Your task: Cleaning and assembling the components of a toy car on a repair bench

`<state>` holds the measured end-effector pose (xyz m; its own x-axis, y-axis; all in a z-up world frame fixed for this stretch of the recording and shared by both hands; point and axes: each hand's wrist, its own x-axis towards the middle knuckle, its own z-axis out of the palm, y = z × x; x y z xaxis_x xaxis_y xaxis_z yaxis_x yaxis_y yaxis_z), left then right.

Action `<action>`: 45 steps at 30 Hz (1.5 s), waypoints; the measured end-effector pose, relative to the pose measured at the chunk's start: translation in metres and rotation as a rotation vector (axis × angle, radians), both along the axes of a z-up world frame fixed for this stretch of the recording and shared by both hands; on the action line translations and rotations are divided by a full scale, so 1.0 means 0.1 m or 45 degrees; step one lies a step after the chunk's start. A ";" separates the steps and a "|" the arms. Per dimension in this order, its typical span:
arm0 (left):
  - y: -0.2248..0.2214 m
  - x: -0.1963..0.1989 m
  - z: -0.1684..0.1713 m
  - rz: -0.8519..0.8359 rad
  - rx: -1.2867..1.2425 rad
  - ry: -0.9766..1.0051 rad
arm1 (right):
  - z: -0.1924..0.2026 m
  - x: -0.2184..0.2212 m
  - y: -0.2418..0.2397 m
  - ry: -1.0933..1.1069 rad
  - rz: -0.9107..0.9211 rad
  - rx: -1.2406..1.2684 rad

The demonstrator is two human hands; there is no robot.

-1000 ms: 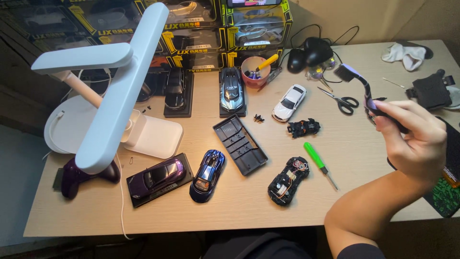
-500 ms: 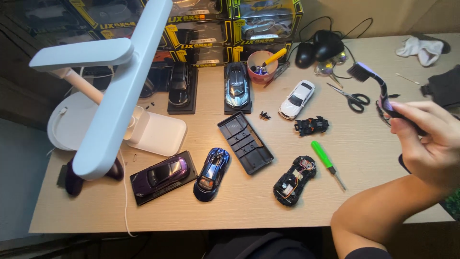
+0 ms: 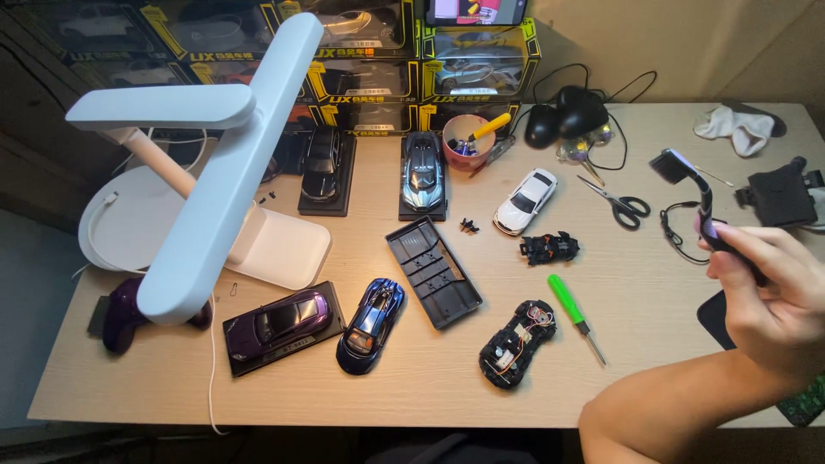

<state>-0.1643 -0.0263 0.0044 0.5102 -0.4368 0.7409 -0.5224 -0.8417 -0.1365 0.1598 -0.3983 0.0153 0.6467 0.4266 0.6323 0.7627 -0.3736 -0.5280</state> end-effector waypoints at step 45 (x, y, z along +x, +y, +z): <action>0.22 2.01 0.28 -0.465 -2.230 1.107 | 0.42 -0.22 1.03 -0.235 0.392 -0.180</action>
